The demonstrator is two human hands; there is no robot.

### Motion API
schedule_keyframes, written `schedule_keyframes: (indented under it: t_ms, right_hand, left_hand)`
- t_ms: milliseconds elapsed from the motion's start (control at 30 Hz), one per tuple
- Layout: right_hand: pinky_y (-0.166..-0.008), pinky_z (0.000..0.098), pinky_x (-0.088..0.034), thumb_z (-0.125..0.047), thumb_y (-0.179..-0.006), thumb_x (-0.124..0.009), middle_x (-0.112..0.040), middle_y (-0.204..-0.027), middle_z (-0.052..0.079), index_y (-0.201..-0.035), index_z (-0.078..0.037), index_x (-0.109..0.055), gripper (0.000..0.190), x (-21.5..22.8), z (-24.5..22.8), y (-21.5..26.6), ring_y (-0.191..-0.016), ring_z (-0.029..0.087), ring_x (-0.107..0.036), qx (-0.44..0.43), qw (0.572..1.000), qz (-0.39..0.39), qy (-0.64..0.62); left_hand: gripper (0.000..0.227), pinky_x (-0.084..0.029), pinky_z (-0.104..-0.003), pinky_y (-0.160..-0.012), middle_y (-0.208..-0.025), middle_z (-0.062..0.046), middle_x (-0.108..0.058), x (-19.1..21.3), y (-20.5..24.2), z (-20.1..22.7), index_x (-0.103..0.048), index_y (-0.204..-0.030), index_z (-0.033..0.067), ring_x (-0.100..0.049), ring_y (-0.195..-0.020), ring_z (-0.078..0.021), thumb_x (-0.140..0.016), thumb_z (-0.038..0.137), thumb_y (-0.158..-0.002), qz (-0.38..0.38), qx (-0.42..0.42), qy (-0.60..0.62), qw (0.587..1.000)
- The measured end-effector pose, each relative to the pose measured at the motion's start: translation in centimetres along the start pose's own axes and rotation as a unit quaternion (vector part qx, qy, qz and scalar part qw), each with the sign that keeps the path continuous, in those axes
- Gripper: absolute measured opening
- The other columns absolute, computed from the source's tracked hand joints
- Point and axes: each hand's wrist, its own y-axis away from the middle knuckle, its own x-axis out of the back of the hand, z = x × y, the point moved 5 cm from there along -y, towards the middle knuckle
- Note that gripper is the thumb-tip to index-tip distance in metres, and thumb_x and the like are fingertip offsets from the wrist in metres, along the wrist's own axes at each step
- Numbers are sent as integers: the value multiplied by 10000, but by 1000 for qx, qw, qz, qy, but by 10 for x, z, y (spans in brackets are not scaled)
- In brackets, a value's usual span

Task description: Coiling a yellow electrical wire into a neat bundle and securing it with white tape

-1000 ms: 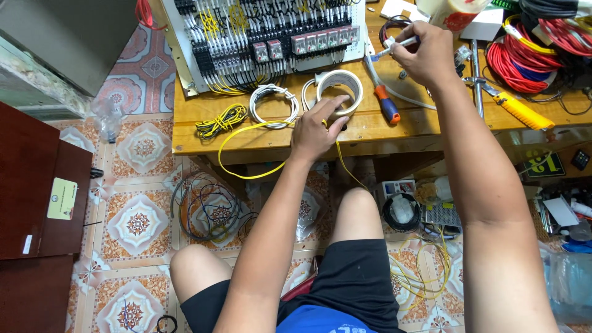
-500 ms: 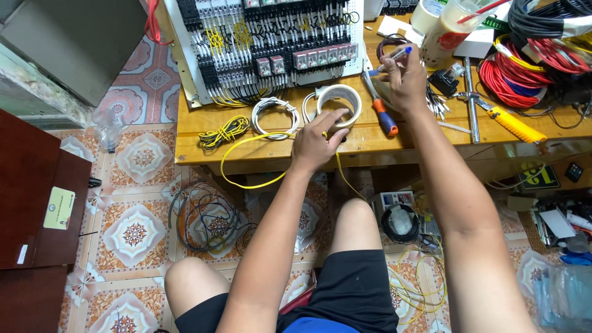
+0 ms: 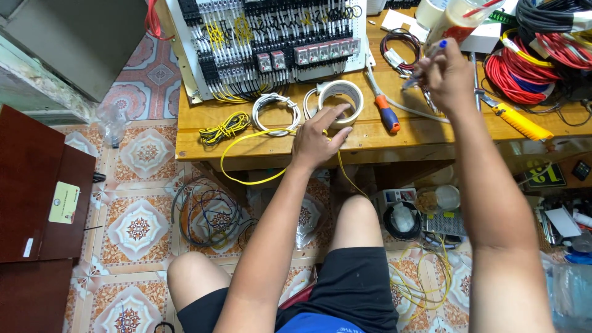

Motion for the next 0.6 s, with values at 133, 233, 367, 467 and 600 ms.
schedule_keyframes:
  t_ms: [133,233,367,467,600]
  right_hand:
    - [-874,447,-604,67,-1135,-495,-705,-1044,270,-1264,-9,-491,150,19,15,15,-1005,307,-721,67,994,6,88]
    - [-889,455,-609,20,-1152,-510,-710,-1083,196,-1187,-19,-460,72,21,25,14,-1024,283,-721,28,995,18,95]
    - [-836,456,-643,84,-1126,-480,-665,-1051,241,-1206,-8,-451,125,10,31,9,-960,312,-709,74,991,21,109]
    - [-829,460,-640,51,-1140,-528,-673,-1067,257,-1164,-9,-454,99,8,30,8,-972,321,-717,89,990,39,102]
    - [-758,407,-588,-136,-1175,-577,-720,-1075,154,-1142,-52,-511,112,14,22,9,-984,261,-701,-24,993,47,101]
  left_hand:
    - [525,-637,-398,-678,-1172,13,-732,-1,0,1,-590,-1360,283,-732,-972,-208,-814,234,-888,-3,-4,2,1000]
    - [516,-620,-403,-668,-1145,10,-731,-2,1,-1,-596,-1365,270,-724,-959,-212,-810,242,-896,-5,3,0,1000]
    - [496,-621,-413,-711,-1194,5,-738,0,1,1,-614,-1334,260,-741,-997,-236,-809,220,-880,6,-5,5,1000]
    - [488,-615,-415,-709,-1189,8,-737,0,1,1,-617,-1328,268,-737,-992,-239,-802,227,-878,6,2,2,1000]
    - [482,-622,-401,-712,-1156,2,-737,1,0,2,-613,-1335,261,-735,-971,-218,-794,242,-890,1,-1,1,1000]
